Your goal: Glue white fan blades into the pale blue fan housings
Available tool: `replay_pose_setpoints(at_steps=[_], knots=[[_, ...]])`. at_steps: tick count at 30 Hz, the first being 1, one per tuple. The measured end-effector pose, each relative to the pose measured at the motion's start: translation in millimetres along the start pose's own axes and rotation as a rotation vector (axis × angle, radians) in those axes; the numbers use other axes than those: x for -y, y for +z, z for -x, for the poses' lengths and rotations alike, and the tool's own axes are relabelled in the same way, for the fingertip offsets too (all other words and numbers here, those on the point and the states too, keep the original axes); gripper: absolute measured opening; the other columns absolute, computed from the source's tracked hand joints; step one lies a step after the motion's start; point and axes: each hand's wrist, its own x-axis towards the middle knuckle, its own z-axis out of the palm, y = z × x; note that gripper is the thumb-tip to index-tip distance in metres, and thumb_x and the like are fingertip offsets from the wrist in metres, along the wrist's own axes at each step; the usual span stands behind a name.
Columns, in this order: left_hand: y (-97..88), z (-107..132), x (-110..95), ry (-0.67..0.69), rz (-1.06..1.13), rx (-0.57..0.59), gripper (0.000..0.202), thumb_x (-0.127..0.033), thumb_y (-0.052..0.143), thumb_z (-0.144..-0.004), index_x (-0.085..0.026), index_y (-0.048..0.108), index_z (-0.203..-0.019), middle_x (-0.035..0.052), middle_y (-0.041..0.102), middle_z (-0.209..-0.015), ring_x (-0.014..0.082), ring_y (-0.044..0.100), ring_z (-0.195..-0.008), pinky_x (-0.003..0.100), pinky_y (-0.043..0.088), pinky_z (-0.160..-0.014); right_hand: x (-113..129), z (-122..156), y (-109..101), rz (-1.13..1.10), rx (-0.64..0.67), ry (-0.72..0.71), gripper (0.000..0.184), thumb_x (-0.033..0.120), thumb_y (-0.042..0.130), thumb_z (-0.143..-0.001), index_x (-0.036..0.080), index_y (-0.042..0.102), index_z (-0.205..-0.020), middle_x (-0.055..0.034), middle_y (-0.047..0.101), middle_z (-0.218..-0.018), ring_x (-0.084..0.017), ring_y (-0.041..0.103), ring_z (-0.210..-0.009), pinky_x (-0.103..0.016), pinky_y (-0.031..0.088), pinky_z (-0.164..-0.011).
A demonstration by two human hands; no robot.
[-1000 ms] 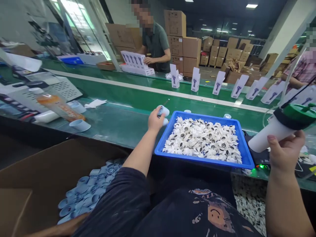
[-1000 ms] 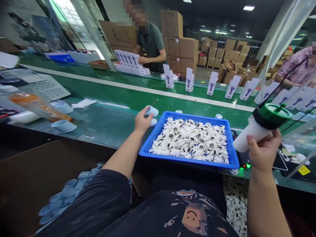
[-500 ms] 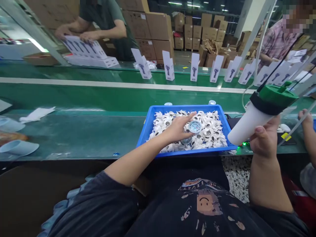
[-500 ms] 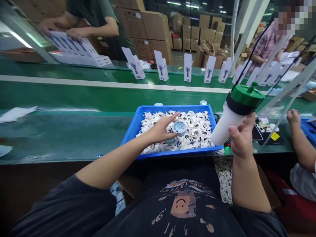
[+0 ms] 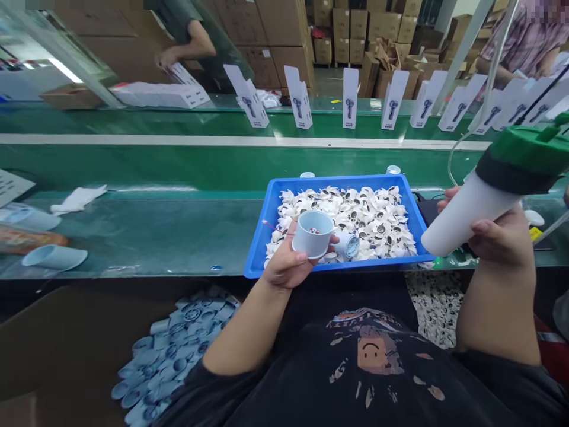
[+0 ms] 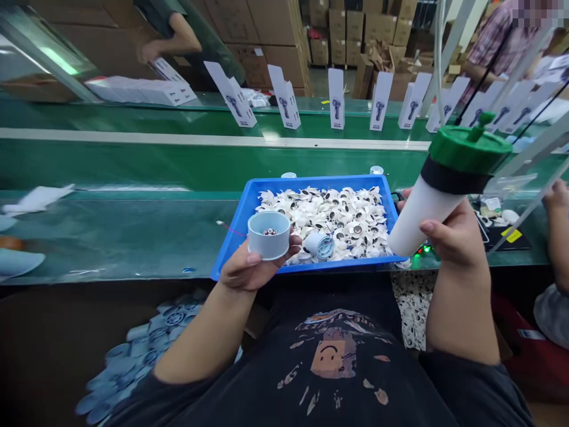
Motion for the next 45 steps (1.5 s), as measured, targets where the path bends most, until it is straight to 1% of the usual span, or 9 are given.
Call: replay_pose_setpoints(at_steps=[5, 9, 15, 18, 21, 23, 34, 40, 45], knots=[[5.8, 8, 2, 0.037, -0.15, 0.157, 0.069, -0.049, 0.084, -0.064, -0.025, 0.054, -0.122, 0.0116, 0.067, -0.115, 0.0343, 0.067, -0.107, 0.049, 0.055, -0.091, 0, -5, 17, -0.088, 0.009, 0.021, 0.057, 0.057, 0.087, -0.05, 0.025, 0.07, -0.094, -0.0053, 0.068, -0.094, -0.022, 0.07, -0.08, -0.038, 0.062, -0.069], [22.0, 8, 6, 0.262, -0.255, 0.219, 0.044, -0.032, 0.076, -0.077, -0.03, 0.051, -0.113, 0.006, 0.061, -0.116, 0.027, 0.064, -0.114, 0.046, 0.05, -0.099, 8, -2, 35, -0.166, 0.042, 0.04, 0.062, 0.062, 0.077, -0.057, 0.028, 0.063, -0.106, -0.0055, 0.066, -0.101, -0.025, 0.07, -0.08, -0.048, 0.062, -0.073], [44.9, 2, 19, 0.442, -0.548, 0.219, 0.074, -0.046, 0.087, -0.066, -0.034, 0.049, -0.128, 0.0037, 0.064, -0.103, 0.0207, 0.065, -0.091, 0.034, 0.054, -0.081, 41, 7, 78, -0.242, 0.066, 0.027, 0.068, 0.074, 0.059, -0.071, 0.032, 0.048, -0.123, 0.0003, 0.059, -0.089, -0.017, 0.064, -0.072, -0.038, 0.059, -0.067], [55.8, 6, 16, 0.512, -0.682, 0.267, 0.064, -0.056, 0.081, -0.07, -0.024, 0.061, -0.122, 0.0082, 0.07, -0.1, 0.0242, 0.069, -0.087, 0.037, 0.056, -0.08, 45, 13, 103, -0.298, 0.049, -0.006, 0.065, 0.081, 0.05, -0.077, 0.028, 0.051, -0.115, 0.0008, 0.059, -0.087, -0.015, 0.064, -0.07, -0.033, 0.059, -0.064], [64.9, 12, 12, 0.606, -0.691, 0.258, 0.052, -0.05, 0.078, -0.075, -0.019, 0.064, -0.115, 0.0077, 0.072, -0.098, 0.0228, 0.069, -0.083, 0.034, 0.057, -0.076, 43, 18, 119, -0.406, 0.129, -0.065, 0.044, 0.068, 0.061, -0.082, 0.026, 0.059, -0.096, 0.0025, 0.061, -0.082, -0.014, 0.066, -0.069, -0.029, 0.058, -0.061], [68.6, 15, 11, 0.64, -0.675, 0.246, 0.049, -0.047, 0.077, -0.076, -0.019, 0.063, -0.114, 0.0055, 0.071, -0.092, 0.02, 0.068, -0.077, 0.031, 0.057, -0.071, 43, 20, 123, -0.45, 0.146, -0.068, 0.036, 0.06, 0.065, -0.084, 0.025, 0.061, -0.09, 0.0035, 0.061, -0.078, -0.014, 0.066, -0.068, -0.027, 0.057, -0.059], [72.5, 15, 19, 0.691, -0.592, 0.21, 0.051, -0.045, 0.076, -0.077, -0.021, 0.06, -0.119, 0.004, 0.07, -0.093, 0.0188, 0.068, -0.081, 0.03, 0.057, -0.074, 55, 18, 120, -0.398, 0.124, 0.028, 0.058, 0.082, 0.057, -0.074, 0.024, 0.063, -0.079, 0.0036, 0.062, -0.073, -0.014, 0.064, -0.065, -0.029, 0.056, -0.061], [73.9, 13, 18, 0.726, -0.618, 0.216, 0.052, -0.05, 0.075, -0.078, -0.02, 0.059, -0.117, 0.0051, 0.07, -0.093, 0.0191, 0.069, -0.08, 0.03, 0.059, -0.072, 67, 10, 125, -0.429, 0.029, 0.254, 0.065, 0.089, 0.062, -0.057, 0.026, 0.056, -0.066, 0.0025, 0.058, -0.063, -0.017, 0.061, -0.052, -0.033, 0.054, -0.046], [73.7, 10, 17, 0.771, -0.647, 0.217, 0.05, -0.051, 0.073, -0.079, -0.021, 0.059, -0.116, 0.0054, 0.071, -0.091, 0.02, 0.069, -0.078, 0.033, 0.058, -0.071, 66, 10, 121, -0.332, 0.034, 0.277, 0.06, 0.086, 0.063, -0.056, 0.028, 0.054, -0.07, 0.0011, 0.059, -0.072, -0.02, 0.062, -0.058, -0.035, 0.054, -0.048]])
